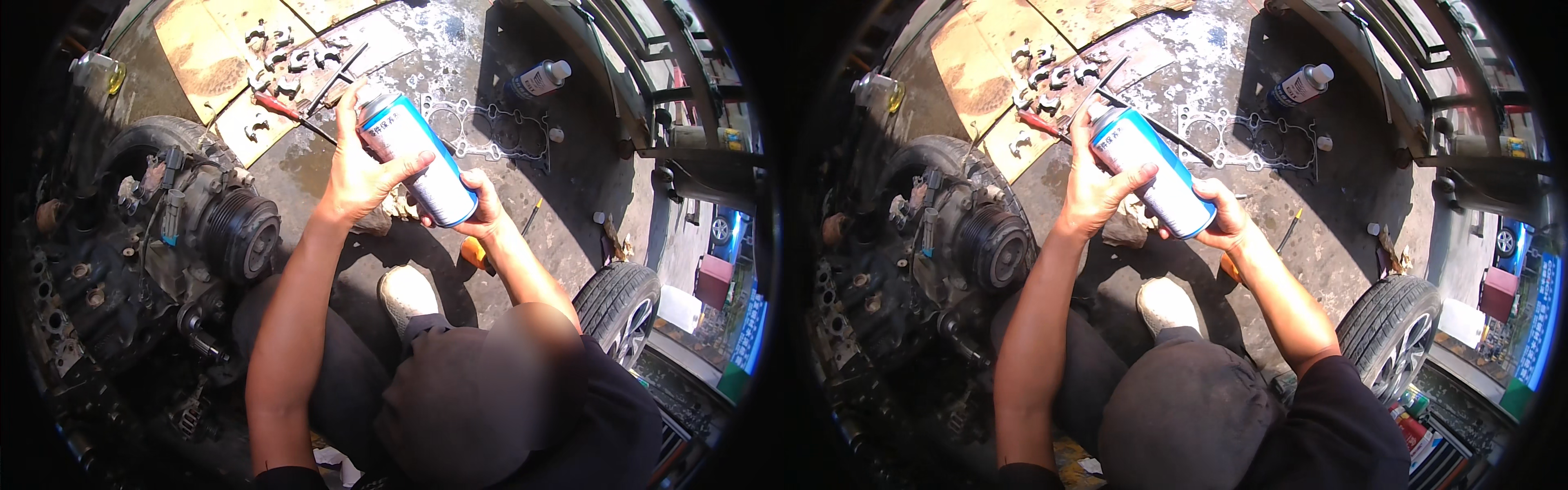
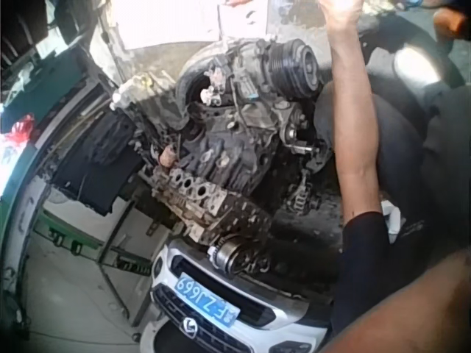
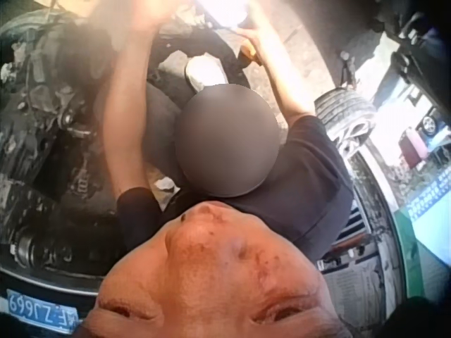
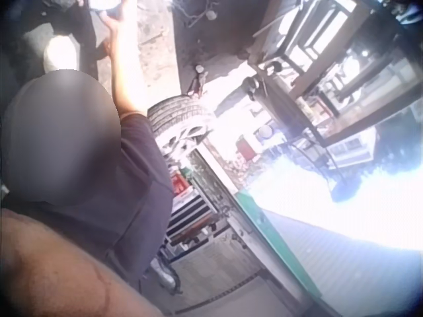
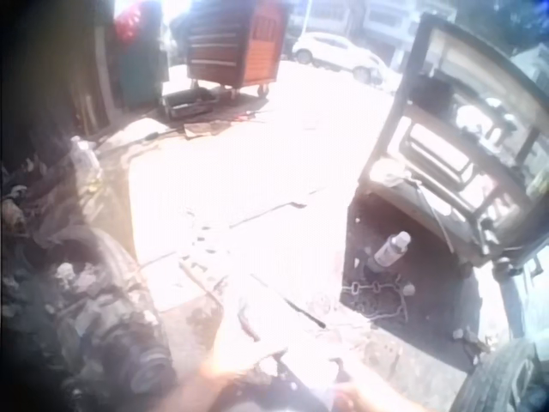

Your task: The person sits on the floor and works on a disassembled car engine, using a spray bottle to clean parts and a rag to wipe them. They handle the camshaft, cylinder head, and small metal components, arranging them on the floor.

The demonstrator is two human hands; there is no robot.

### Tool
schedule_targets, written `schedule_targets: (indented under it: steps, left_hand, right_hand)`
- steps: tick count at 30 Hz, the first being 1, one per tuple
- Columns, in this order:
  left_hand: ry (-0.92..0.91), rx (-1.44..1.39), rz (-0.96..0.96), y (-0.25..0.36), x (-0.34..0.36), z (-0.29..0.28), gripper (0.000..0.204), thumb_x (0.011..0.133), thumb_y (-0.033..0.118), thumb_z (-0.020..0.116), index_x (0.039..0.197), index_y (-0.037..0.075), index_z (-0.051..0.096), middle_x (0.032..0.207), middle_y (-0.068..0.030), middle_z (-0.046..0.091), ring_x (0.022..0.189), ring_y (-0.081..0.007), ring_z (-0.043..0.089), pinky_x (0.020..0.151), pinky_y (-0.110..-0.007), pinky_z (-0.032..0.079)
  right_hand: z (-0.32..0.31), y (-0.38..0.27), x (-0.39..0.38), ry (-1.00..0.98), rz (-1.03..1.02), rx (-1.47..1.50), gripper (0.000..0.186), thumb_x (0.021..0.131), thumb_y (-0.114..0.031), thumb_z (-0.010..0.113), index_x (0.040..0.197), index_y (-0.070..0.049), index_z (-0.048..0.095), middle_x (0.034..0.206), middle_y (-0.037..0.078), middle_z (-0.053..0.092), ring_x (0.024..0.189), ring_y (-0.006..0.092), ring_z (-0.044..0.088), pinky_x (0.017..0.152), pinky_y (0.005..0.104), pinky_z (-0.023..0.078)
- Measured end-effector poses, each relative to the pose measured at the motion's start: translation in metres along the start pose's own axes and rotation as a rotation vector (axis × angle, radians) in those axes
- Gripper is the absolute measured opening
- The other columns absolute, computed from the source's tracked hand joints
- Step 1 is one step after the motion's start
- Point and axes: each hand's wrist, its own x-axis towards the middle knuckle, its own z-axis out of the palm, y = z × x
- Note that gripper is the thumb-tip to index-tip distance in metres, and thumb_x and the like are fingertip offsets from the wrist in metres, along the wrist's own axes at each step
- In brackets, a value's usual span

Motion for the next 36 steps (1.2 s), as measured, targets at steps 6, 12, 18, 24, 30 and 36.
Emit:
schedule_targets:
  steps: [6, 12, 18, 24, 30, 36]
  left_hand:
    - [0.02, -0.015, 0.084, -0.001, -0.002, 0.004, 0.112, 0.069, 0.02, 0.093, 0.152, 0.01, 0.019, 0.131, -0.0182, 0.049, 0.115, -0.0257, 0.057, 0.096, -0.041, 0.053]
    - [-0.045, 0.434, 0.152, 0.019, -0.003, 0.007, 0.098, 0.066, 0.023, 0.092, 0.147, 0.013, 0.036, 0.122, -0.0161, 0.062, 0.109, -0.0257, 0.066, 0.093, -0.039, 0.054]
    - [-0.153, 0.923, 0.073, 0.009, -0.011, 0.006, 0.084, 0.066, 0.033, 0.079, 0.145, 0.031, 0.048, 0.097, -0.0174, 0.069, 0.085, -0.037, 0.071, 0.075, -0.046, 0.057]
    - [-0.264, 1.199, 0.036, -0.001, -0.012, 0.007, 0.079, 0.07, 0.038, 0.078, 0.144, 0.033, 0.049, 0.086, -0.0186, 0.065, 0.077, -0.0389, 0.069, 0.069, -0.049, 0.056]
    - [-0.016, 1.257, -0.038, -0.007, -0.001, -0.01, 0.076, 0.071, 0.042, 0.079, 0.14, 0.028, 0.053, 0.084, -0.0176, 0.066, 0.077, -0.0381, 0.07, 0.068, -0.049, 0.056]
    - [-0.013, 1.298, -0.039, -0.011, 0.001, -0.006, 0.073, 0.074, 0.042, 0.076, 0.141, 0.031, 0.051, 0.085, -0.0167, 0.065, 0.073, -0.0374, 0.07, 0.065, -0.049, 0.056]
  right_hand:
    - [-0.001, 0.021, 0.014, -0.111, -0.001, 0.254, 0.074, 0.087, -0.043, 0.065, 0.143, 0.0, 0.044, 0.131, 0.025, 0.058, 0.109, 0.0366, 0.064, 0.083, 0.0479, 0.058]
    - [0.0, 0.014, 0.026, 0.261, -0.038, -0.03, 0.063, 0.104, -0.054, 0.043, 0.139, -0.002, 0.049, 0.126, 0.019, 0.063, 0.111, 0.0278, 0.065, 0.095, 0.0416, 0.055]
    - [0.011, -0.045, 0.081, 0.318, -0.519, 0.165, 0.071, 0.106, -0.056, 0.027, 0.133, 0.004, 0.054, 0.139, 0.021, 0.056, 0.131, 0.033, 0.053, 0.102, 0.0435, 0.048]
    - [-0.036, -0.05, 0.101, -0.021, -0.497, 0.235, 0.071, 0.106, -0.055, 0.024, 0.141, 0.001, 0.048, 0.149, 0.019, 0.048, 0.14, 0.0353, 0.043, 0.109, 0.0518, 0.042]
    - [-0.036, -0.035, 0.099, 0.132, -0.524, 0.247, 0.054, 0.105, -0.042, 0.039, 0.132, 0.002, 0.057, 0.142, 0.019, 0.055, 0.135, 0.0334, 0.048, 0.107, 0.0481, 0.044]
    - [-0.03, -0.031, 0.097, 0.146, -0.632, 0.236, 0.05, 0.101, -0.032, 0.05, 0.136, 0.005, 0.054, 0.148, 0.019, 0.049, 0.143, 0.0323, 0.039, 0.113, 0.0499, 0.039]
